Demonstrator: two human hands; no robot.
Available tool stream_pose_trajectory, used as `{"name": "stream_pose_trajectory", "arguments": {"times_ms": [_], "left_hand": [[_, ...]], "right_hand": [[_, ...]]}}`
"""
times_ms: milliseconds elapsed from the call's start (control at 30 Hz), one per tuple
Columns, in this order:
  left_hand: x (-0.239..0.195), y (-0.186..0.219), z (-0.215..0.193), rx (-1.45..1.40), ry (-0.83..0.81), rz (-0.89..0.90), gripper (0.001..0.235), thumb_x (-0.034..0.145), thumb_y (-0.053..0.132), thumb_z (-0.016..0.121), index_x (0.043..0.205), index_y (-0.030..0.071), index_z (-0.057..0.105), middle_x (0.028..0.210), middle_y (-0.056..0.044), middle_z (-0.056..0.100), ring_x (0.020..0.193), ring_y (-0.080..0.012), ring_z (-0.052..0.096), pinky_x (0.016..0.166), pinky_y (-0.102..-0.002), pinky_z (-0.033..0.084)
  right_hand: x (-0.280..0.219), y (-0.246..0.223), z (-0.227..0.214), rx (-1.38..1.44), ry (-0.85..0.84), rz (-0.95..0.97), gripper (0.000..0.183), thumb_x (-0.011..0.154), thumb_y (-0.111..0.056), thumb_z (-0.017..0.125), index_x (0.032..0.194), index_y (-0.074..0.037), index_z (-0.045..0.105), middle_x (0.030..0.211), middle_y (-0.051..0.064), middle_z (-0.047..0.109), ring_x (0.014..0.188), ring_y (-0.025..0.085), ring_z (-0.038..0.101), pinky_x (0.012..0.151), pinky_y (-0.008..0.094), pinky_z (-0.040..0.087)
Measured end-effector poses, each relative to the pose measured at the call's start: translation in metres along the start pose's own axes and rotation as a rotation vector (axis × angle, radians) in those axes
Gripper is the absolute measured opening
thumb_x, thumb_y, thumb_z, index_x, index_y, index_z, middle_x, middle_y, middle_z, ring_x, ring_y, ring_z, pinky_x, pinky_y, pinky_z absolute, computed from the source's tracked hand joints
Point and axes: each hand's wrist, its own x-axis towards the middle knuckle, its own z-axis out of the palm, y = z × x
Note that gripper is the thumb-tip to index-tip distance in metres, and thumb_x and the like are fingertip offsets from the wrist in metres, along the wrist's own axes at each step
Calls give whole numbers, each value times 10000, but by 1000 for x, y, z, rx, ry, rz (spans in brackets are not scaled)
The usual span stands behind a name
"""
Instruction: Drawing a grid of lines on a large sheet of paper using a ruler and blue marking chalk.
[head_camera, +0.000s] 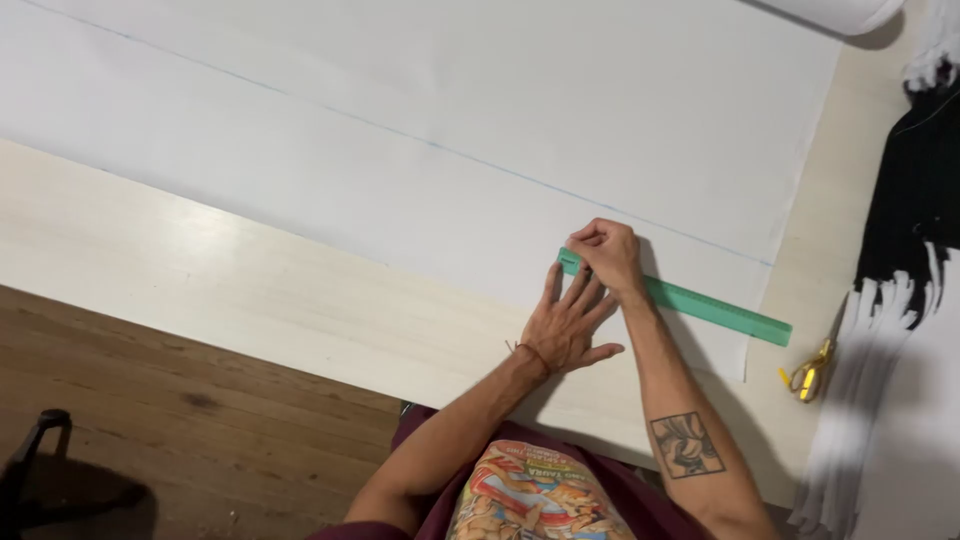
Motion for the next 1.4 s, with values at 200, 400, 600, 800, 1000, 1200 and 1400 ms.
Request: {"name": "stream_pose_trajectory", "arguments": {"times_ms": [200, 400, 600, 800, 1000, 1200, 1400], "left_hand": [[0, 1, 1, 62, -89, -14, 993, 993, 948, 380, 1761, 321, 432, 1828, -104, 456, 1753, -368, 402, 1458, -763, 179], [1, 2, -7, 101, -172, -16, 990, 1008, 937, 400, 1803, 347, 366, 1847, -65, 412, 1764, -324, 367, 1472, -744, 133], [3, 2, -15, 101, -240, -17, 983, 1027, 941, 336, 1807, 343, 340, 1863, -60, 385, 1774, -304, 339, 1479, -736, 97], [1, 1, -10, 85, -236, -16, 990, 1025, 935, 367, 1824, 352, 323, 1869, -65, 379, 1784, -303, 326, 1476, -735, 92], [1, 2, -5, 95, -174, -24, 1008, 1000, 942, 399, 1812, 348, 342, 1846, -69, 409, 1762, -306, 368, 1473, -744, 127], [-1, -1, -4, 73, -148, -16, 986, 990, 922, 413, 1798, 359, 366, 1806, -60, 443, 1736, -303, 393, 1471, -756, 129], [0, -2, -13, 23, -101, -8, 960, 1000, 899, 417, 1769, 324, 433, 1789, -92, 474, 1736, -333, 404, 1459, -770, 119]], "right_hand": [[-14, -26, -5, -11, -4, -14, 116, 890, -227, 861, 996, -207, 903, 689, 15, 801, 635, 140, 761, 701, 321, 643], [-14, -23, -4, 3, 17, -27, 119, 901, -216, 868, 1011, -181, 898, 686, 16, 800, 646, 136, 774, 738, 306, 634], [-9, -26, -2, 13, 34, -17, 121, 902, -226, 868, 1013, -193, 903, 701, 18, 807, 641, 123, 776, 711, 279, 639], [-10, -33, -3, 17, 26, 5, 122, 903, -238, 870, 1013, -198, 906, 689, 21, 804, 631, 126, 769, 684, 270, 633], [-8, -27, 0, 2, 36, -12, 94, 900, -240, 879, 986, -214, 907, 673, 27, 801, 598, 140, 761, 653, 292, 628], [-5, -20, 1, -6, 11, -22, 104, 890, -221, 871, 986, -198, 904, 650, 34, 793, 532, 142, 735, 578, 288, 610], [8, -2, 6, -23, -4, -18, 98, 880, -271, 882, 970, -237, 900, 612, 1, 776, 482, 138, 715, 504, 293, 594]]}}
